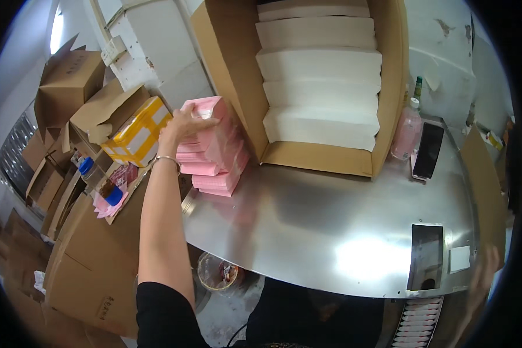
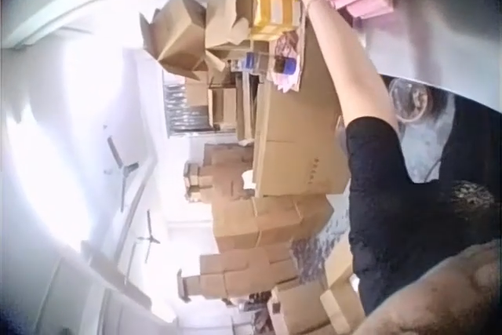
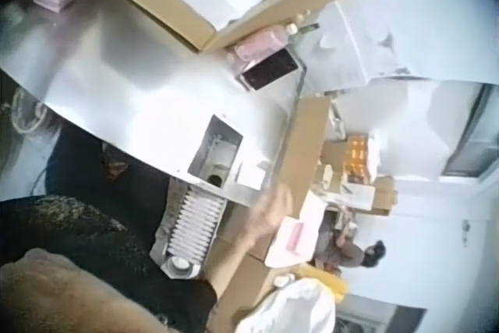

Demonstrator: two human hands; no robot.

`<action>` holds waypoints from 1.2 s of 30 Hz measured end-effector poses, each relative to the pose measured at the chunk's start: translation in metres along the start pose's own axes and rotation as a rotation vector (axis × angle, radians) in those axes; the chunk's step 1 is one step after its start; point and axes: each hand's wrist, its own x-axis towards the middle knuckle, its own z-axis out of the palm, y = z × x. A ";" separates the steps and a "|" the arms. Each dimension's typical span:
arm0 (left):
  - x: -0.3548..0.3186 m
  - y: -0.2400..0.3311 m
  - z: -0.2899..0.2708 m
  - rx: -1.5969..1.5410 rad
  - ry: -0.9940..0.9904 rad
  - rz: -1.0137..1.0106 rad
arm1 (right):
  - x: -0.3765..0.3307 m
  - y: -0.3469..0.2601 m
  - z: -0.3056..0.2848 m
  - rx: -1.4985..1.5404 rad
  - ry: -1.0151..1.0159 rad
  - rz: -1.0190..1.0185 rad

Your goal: Packaging pink packets into white boxes using a mechanical sealer or dispenser.

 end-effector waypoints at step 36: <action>-0.242 0.118 0.107 -0.891 -1.211 0.039 | -0.041 -0.362 0.057 0.346 -0.134 -0.888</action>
